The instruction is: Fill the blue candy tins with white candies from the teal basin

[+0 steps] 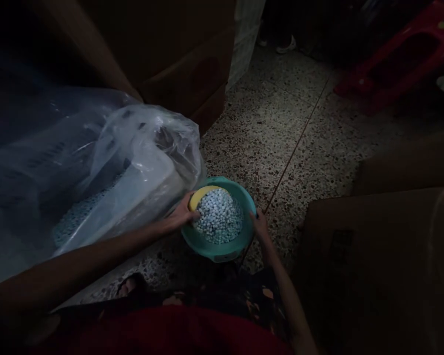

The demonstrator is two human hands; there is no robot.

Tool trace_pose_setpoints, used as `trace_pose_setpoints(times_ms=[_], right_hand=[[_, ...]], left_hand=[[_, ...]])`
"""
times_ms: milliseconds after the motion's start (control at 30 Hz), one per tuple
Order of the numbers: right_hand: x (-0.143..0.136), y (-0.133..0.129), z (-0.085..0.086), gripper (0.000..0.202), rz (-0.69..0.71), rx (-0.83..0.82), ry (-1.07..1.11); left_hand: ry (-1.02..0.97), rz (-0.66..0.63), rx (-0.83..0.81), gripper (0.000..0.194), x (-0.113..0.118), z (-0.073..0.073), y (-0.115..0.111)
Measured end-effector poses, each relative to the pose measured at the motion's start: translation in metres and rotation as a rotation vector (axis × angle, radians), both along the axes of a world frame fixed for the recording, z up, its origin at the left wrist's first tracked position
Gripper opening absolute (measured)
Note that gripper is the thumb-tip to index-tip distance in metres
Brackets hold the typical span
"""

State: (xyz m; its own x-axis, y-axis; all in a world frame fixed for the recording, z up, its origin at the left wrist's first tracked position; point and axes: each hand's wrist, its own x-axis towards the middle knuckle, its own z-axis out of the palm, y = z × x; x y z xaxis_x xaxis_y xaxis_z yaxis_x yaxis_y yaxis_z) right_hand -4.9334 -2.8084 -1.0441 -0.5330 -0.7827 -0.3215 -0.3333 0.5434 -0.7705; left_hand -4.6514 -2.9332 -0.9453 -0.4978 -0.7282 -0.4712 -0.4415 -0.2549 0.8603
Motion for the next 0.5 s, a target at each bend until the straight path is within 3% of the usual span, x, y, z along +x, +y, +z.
trace_pose_setpoints(times_ms=[100,167,300,400,500], right_hand=[[-0.009,0.005,-0.009,0.063,-0.070,-0.013,-0.048],[-0.012,0.006,-0.012,0.071,-0.093,-0.006,-0.067],[-0.015,0.004,-0.003,0.078,-0.093,0.029,-0.051],[-0.021,-0.002,0.020,0.077,-0.065,0.060,0.005],[-0.026,-0.019,0.059,0.070,-0.001,0.041,0.103]], left_hand=[[-0.353,-0.277,-0.455,0.092,-0.018,-0.015,0.003],[-0.517,-0.504,-0.689,0.081,-0.022,-0.021,0.008],[-0.480,-0.885,-1.116,0.056,-0.022,-0.032,0.016],[-0.366,-0.928,-1.380,0.058,-0.019,-0.022,0.019],[-0.337,-0.743,-1.539,0.067,-0.005,0.021,0.015]])
